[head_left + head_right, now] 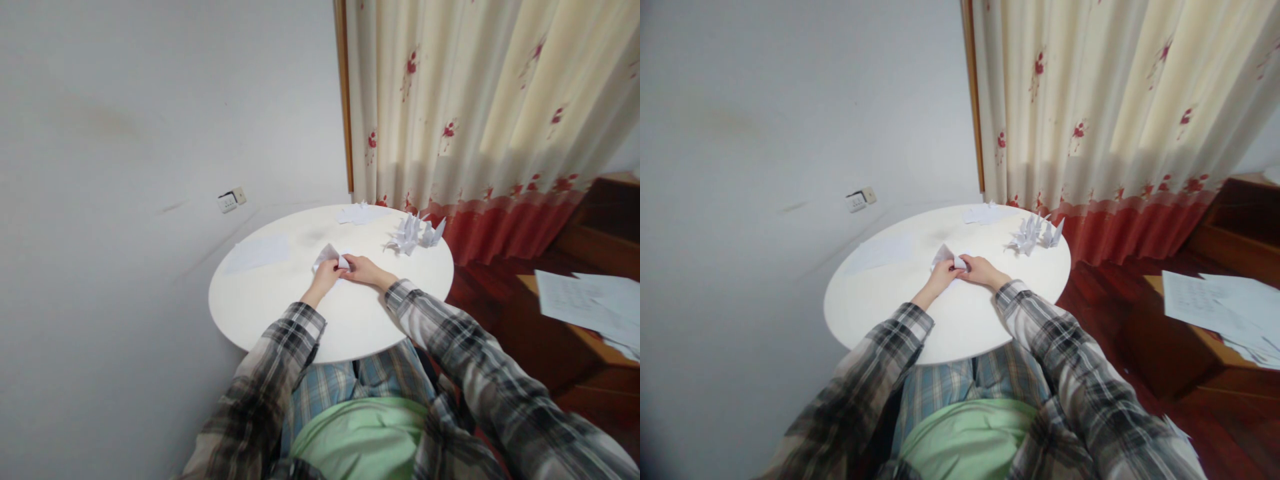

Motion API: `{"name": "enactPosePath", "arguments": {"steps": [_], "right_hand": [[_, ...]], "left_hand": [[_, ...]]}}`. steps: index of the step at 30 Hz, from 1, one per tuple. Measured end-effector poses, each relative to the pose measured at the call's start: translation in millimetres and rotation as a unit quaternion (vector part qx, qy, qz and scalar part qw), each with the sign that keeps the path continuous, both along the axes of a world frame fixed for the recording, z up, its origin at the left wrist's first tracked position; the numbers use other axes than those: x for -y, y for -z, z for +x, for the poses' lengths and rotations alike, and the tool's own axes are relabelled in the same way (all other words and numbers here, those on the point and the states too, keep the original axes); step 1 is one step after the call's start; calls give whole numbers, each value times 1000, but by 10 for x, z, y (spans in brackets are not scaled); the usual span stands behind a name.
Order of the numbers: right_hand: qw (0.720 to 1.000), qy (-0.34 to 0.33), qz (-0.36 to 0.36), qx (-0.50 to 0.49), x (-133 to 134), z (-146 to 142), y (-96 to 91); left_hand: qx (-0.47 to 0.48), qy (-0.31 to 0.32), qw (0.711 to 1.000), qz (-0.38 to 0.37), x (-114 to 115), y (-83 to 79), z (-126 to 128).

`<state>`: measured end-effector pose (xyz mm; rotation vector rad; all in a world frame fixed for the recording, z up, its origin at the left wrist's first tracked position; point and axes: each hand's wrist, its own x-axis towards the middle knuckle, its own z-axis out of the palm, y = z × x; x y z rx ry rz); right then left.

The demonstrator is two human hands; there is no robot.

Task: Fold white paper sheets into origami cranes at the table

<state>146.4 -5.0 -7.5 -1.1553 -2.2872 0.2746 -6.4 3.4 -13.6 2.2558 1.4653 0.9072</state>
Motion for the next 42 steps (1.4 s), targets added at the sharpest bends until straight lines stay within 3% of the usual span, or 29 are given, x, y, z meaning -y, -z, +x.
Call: {"name": "enactPosePath", "arguments": {"steps": [9,33,42], "right_hand": [[1000,8,2,3,-34,-1,21],[999,38,16,24,-78,18,36],[999,13,21,26,-20,6,5]], "left_hand": [[-46,10,998,37,30,-23,-6],[-34,23,997,64,104,-46,18],[-97,-28,993,67,161,-76,35]]}}
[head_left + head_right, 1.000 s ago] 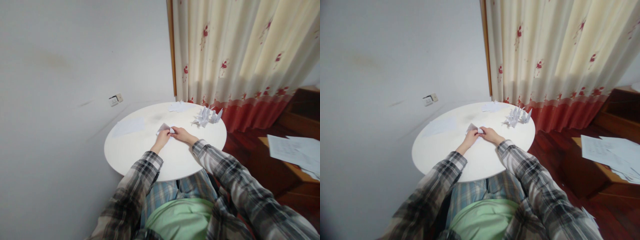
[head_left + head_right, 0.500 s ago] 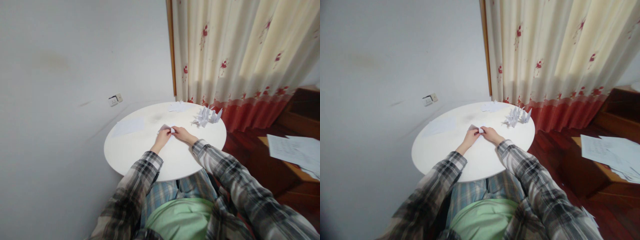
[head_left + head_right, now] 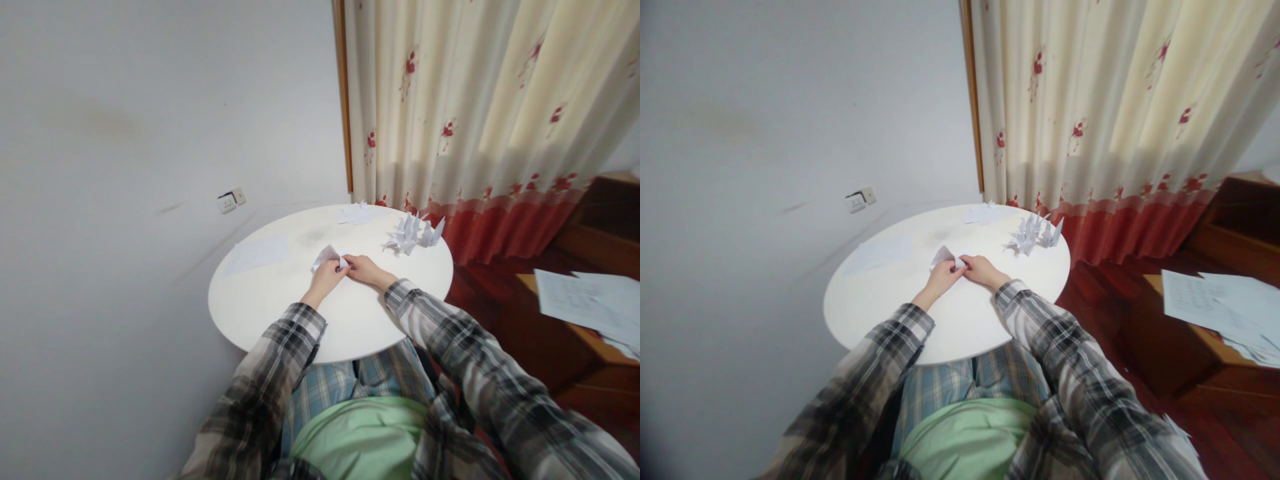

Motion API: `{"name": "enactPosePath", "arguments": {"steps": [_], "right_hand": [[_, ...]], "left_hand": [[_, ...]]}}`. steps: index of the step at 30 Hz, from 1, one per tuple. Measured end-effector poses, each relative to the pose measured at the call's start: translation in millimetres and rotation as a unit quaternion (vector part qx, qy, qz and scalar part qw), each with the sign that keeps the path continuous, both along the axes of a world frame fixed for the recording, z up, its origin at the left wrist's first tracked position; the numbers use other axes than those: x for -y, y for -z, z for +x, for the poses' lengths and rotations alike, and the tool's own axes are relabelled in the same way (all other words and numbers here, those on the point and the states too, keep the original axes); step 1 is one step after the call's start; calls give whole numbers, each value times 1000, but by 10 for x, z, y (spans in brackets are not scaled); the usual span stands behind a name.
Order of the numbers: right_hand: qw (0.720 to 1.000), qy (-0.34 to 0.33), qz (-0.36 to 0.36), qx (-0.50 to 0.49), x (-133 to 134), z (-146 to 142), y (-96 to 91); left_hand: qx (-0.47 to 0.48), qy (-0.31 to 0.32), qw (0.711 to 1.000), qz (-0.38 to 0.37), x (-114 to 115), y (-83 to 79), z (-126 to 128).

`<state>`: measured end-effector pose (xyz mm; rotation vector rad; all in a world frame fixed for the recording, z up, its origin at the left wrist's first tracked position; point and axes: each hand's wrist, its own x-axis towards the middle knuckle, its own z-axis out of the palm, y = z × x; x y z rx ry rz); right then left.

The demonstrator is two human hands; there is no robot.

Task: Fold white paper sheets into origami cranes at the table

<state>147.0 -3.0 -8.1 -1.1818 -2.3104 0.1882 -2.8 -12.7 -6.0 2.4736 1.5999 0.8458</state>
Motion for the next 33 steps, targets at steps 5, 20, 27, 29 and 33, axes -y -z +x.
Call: {"name": "enactPosePath", "arguments": {"steps": [5,20,27,29,33], "right_hand": [[1000,-9,13,17,23,-5,-17],[998,-41,-6,-57,-37,-7,33],[997,-20,-21,-71,-86,5,48],[997,-11,-13,-70,-95,8,47],[998,8,0,-66,-101,18,40]], "left_hand": [[-34,-39,999,-2,30,-22,18],[-30,-59,998,12,-7,-18,-23],[-14,-84,996,5,4,-49,-25],[-14,-84,996,3,8,-57,-26],[-6,-72,997,2,16,-70,-27]]}}
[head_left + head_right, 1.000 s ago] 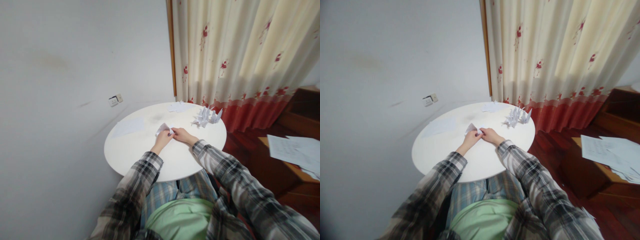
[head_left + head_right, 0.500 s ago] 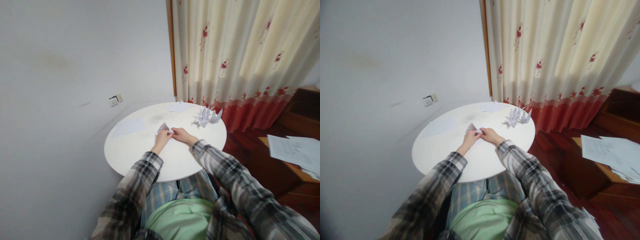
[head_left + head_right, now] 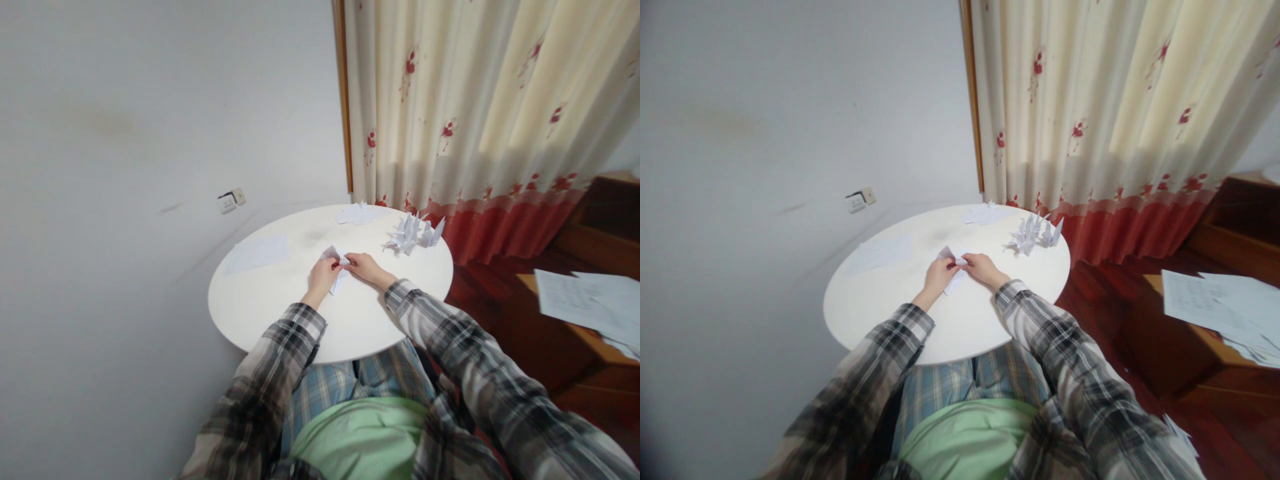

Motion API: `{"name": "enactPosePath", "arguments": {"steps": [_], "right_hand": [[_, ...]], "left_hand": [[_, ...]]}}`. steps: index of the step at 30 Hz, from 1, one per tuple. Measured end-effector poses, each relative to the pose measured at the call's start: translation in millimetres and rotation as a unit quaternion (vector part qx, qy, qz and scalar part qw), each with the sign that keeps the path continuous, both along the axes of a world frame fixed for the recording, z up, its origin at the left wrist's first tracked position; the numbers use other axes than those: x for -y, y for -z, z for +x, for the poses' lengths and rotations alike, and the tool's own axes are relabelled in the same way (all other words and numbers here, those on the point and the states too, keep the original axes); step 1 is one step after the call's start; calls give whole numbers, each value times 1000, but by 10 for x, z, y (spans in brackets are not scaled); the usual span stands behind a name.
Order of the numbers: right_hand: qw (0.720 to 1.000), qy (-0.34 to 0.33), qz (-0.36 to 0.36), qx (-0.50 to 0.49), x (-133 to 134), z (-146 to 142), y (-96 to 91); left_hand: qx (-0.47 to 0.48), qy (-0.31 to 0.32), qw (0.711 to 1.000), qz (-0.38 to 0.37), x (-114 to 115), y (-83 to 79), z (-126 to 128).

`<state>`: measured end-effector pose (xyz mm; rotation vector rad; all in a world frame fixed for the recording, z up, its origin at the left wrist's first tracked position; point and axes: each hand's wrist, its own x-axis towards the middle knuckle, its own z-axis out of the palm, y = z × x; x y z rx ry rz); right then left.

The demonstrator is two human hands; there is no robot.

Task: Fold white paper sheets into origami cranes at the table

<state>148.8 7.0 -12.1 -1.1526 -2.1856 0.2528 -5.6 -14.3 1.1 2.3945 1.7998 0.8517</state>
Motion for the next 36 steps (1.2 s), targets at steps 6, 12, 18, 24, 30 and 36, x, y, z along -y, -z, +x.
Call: {"name": "enactPosePath", "arguments": {"steps": [6,12,18,24,30,36], "right_hand": [[999,-11,-9,-33,20,7,-13],[997,-20,-16,-66,8,12,1],[999,-6,2,-41,-3,11,-8],[1000,0,9,-16,-5,7,-19],[998,51,14,17,-13,23,-32],[998,57,19,16,14,29,-56]], "left_hand": [[-6,-13,1000,-14,-4,8,4],[-5,9,1000,-18,-12,22,-11],[-10,32,999,-11,-2,16,-12],[-11,32,999,-4,14,7,-4],[6,54,998,23,36,-22,18],[50,43,992,108,65,-35,19]]}}
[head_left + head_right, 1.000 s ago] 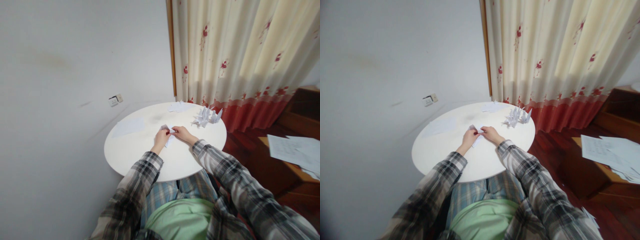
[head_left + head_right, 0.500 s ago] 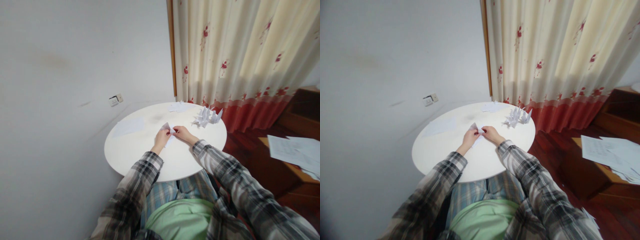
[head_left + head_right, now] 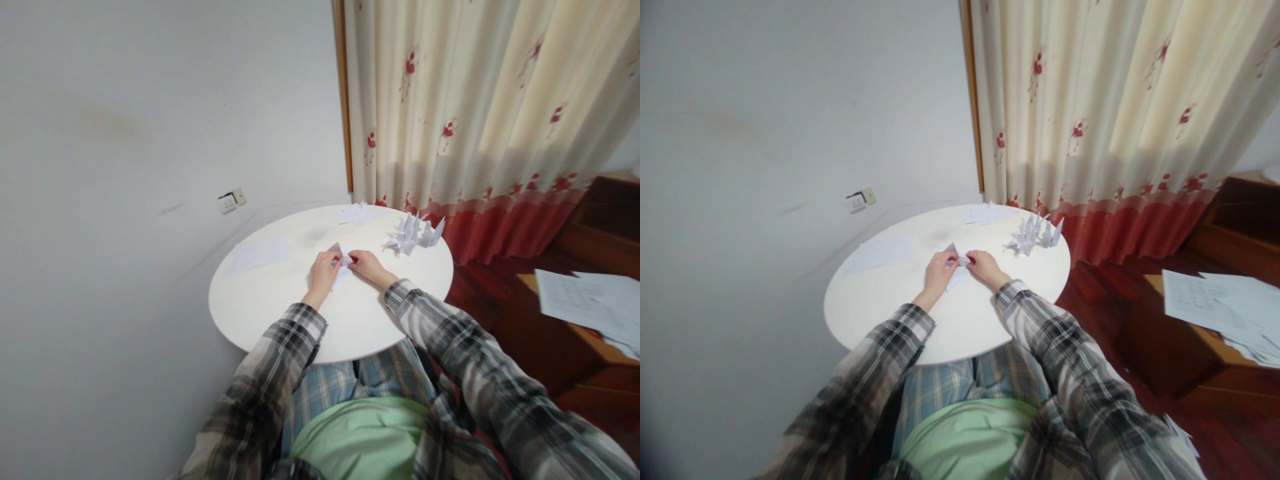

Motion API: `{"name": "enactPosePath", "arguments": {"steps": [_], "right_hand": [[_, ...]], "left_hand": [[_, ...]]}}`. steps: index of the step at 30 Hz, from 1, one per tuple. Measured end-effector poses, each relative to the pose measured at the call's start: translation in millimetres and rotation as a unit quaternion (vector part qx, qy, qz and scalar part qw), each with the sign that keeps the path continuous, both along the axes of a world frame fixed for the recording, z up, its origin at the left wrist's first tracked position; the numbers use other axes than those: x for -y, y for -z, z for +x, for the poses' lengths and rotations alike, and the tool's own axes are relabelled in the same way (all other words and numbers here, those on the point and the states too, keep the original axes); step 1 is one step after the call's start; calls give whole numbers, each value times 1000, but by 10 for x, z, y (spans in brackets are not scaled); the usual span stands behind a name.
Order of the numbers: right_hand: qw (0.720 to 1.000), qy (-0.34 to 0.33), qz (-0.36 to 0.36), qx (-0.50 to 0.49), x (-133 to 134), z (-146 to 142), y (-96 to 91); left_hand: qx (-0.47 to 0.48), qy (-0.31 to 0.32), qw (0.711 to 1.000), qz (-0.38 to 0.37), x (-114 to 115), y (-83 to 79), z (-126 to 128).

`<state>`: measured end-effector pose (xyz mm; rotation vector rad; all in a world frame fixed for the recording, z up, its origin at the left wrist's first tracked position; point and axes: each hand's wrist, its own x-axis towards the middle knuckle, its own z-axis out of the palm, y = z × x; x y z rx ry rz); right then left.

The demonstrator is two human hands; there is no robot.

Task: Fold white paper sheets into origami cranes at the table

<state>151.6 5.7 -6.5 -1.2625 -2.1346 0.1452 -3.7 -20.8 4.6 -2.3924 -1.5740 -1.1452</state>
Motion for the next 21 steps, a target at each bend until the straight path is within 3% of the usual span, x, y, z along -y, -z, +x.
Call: {"name": "enactPosePath", "arguments": {"steps": [3,6,11,21], "right_hand": [[1000,-19,1,-15,7,-4,2],[999,-36,4,-30,3,-6,11],[998,-43,1,-42,-4,-6,24],[996,-46,-15,-70,-31,-3,61]], "left_hand": [[33,-28,996,74,4,-5,9],[26,-22,995,93,-15,12,23],[13,3,999,31,-49,50,19],[71,-73,992,-79,5,4,3]]}}
